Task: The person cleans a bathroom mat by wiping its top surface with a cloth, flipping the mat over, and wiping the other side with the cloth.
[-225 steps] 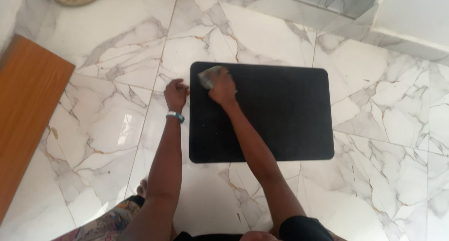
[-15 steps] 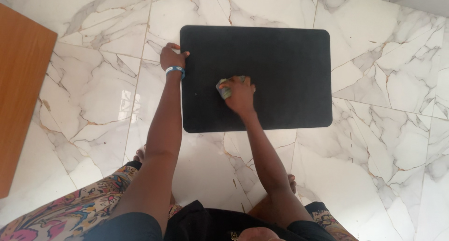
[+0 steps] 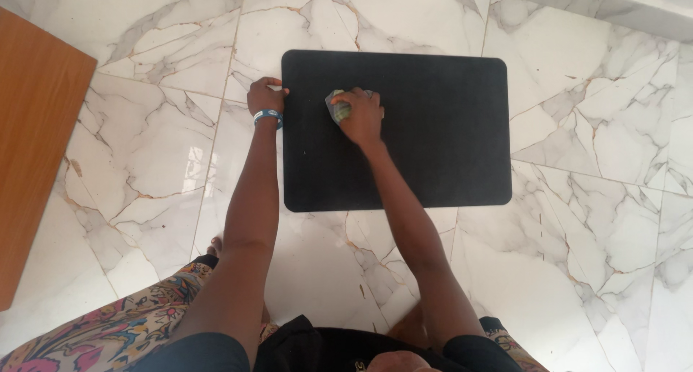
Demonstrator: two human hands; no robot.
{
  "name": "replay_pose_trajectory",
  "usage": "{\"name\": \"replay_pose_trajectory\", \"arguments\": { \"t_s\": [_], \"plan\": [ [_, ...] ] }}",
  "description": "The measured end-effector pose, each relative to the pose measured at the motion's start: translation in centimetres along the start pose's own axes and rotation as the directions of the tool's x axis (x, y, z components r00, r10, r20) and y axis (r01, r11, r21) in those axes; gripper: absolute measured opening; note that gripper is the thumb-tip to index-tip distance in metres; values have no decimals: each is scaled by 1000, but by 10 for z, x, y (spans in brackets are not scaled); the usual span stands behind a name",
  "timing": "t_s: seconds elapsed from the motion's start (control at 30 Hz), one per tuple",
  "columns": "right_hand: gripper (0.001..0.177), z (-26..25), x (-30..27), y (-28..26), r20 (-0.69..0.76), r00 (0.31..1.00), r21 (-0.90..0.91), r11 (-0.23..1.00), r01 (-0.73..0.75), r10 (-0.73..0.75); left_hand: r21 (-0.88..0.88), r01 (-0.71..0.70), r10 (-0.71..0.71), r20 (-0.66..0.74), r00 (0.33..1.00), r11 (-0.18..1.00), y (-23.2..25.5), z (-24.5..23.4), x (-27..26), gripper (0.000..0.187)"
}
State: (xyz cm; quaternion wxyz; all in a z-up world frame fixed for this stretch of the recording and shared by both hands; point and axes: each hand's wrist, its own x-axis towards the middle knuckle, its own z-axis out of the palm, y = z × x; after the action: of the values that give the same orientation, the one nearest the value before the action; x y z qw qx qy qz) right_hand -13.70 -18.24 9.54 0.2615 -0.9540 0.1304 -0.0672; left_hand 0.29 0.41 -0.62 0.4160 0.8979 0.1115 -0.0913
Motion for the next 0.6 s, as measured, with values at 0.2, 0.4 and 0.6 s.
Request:
{"name": "replay_pose_trajectory", "arguments": {
  "t_s": [0.2,0.4,0.6],
  "plan": [
    [36,33,-40,-41,246,880,87,913,398,-407,-26,-7,7,22,1000,1000,-1,-5,3,21],
    [39,28,35,26,14,966,114,960,255,-258,-226,65,-39,118,992,972,4,-21,-2,16],
    [32,27,75,7,-132,991,-65,998,28,-37,-240,52,-22,129,991,969,11,-30,-7,21]
  ]
}}
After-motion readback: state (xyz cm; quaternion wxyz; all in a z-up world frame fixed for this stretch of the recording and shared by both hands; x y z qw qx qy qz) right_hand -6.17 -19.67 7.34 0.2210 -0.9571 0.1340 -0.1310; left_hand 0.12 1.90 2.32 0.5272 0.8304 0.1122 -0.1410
